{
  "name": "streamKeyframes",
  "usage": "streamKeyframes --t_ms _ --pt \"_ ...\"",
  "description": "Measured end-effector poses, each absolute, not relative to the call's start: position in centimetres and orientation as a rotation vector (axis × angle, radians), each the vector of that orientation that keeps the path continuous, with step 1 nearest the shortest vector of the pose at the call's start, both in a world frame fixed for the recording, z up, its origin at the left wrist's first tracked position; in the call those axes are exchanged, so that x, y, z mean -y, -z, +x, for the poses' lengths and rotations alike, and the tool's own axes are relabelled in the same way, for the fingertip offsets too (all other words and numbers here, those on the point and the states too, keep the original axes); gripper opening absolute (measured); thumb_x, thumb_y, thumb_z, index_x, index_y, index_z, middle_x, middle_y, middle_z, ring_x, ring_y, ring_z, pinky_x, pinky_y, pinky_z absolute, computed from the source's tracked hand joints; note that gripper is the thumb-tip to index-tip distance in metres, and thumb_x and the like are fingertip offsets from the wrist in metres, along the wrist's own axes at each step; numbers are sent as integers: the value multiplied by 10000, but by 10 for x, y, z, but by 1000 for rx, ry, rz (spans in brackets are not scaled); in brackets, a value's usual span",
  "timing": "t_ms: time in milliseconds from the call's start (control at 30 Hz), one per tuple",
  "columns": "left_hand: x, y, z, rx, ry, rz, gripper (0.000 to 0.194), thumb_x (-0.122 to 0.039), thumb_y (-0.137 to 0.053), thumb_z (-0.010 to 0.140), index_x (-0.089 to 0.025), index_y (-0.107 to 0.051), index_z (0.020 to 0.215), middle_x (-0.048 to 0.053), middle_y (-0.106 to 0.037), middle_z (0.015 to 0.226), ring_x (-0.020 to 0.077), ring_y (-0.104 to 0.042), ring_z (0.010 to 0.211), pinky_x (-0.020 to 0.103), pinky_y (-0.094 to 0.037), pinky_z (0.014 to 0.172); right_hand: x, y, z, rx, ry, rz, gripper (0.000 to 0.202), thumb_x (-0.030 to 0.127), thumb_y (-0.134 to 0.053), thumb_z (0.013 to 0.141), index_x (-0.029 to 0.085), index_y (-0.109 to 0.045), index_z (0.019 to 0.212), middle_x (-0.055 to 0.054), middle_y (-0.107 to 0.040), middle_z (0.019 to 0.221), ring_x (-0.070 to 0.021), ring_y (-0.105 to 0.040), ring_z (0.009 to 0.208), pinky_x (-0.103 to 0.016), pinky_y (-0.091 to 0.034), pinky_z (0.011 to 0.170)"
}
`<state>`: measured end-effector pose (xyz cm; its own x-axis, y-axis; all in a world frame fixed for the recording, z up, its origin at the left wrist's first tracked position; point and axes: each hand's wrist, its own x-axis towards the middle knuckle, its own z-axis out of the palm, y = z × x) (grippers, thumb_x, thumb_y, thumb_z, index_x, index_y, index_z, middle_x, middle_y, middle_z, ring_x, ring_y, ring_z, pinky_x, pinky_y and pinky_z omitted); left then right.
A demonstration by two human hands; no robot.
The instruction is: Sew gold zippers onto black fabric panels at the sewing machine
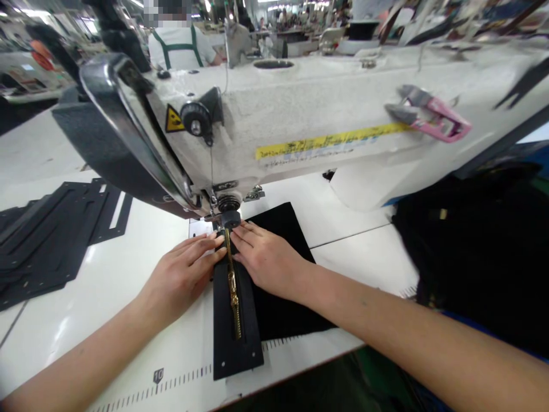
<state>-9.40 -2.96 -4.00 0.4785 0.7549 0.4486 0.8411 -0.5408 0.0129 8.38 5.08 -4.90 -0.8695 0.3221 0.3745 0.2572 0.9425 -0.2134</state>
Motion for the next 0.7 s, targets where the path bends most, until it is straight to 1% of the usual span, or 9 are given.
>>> streamKeyframes --t_ms 100,233,300,367,467,567,633,700 --pt "28 40 -95 1401 626 -2498 197 -108 -437 845 -97 -594 964 137 -621 1008 232 -592 947 437 -518 830 -52 50 82 2680 -212 -432 350 153 -365 882 17 -513 1168 -185 -528 1213 -235 -401 1217 -412 -373 1006" --pt "22 40 -96 1391 644 -2463 209 -111 -417 844 -89 -598 947 139 -626 950 247 -591 928 426 -543 768 -60 53 78 2629 -229 -428 353 144 -364 876 -26 -515 1146 -215 -523 1204 -261 -449 1172 -419 -419 963" --pt "19 40 -96 1381 645 -2449 222 -115 -397 848 -90 -596 942 138 -625 923 250 -592 915 426 -550 741 -63 52 77 2598 -249 -415 344 148 -361 879 11 -514 1155 -192 -527 1205 -251 -448 1172 -423 -430 947" --pt "17 39 -95 1399 643 -2438 225 -120 -386 848 -93 -591 938 138 -618 909 252 -588 915 434 -549 736 -62 49 79 2591 -281 -393 328 152 -346 888 80 -521 1156 -150 -529 1206 -228 -439 1178 -421 -433 936" --pt "19 39 -93 1504 640 -2435 223 -107 -379 837 -101 -578 938 127 -603 899 242 -585 910 425 -544 754 -49 42 83 2600 -350 -391 276 180 -387 883 125 -569 1082 -121 -547 1157 -233 -442 1150 -440 -404 941" --pt "25 37 -92 1611 638 -2456 261 -83 -403 804 -102 -536 1028 125 -579 964 238 -568 958 411 -531 795 -31 36 86 2563 -430 -504 200 219 -496 835 121 -609 967 -116 -566 1038 -251 -467 1046 -449 -394 907" --pt "31 35 -93 1667 626 -2492 365 -68 -426 775 -102 -472 1136 135 -549 1056 245 -532 1040 413 -510 844 -22 34 87 2537 -471 -585 174 229 -538 805 123 -605 924 -107 -557 989 -251 -468 982 -440 -399 862" --pt "37 33 -93 1712 625 -2532 441 -71 -443 765 -120 -422 1202 134 -524 1129 246 -492 1106 424 -482 891 -18 32 87 2526 -506 -639 162 221 -556 779 131 -588 910 -100 -544 977 -250 -459 949 -430 -397 829"
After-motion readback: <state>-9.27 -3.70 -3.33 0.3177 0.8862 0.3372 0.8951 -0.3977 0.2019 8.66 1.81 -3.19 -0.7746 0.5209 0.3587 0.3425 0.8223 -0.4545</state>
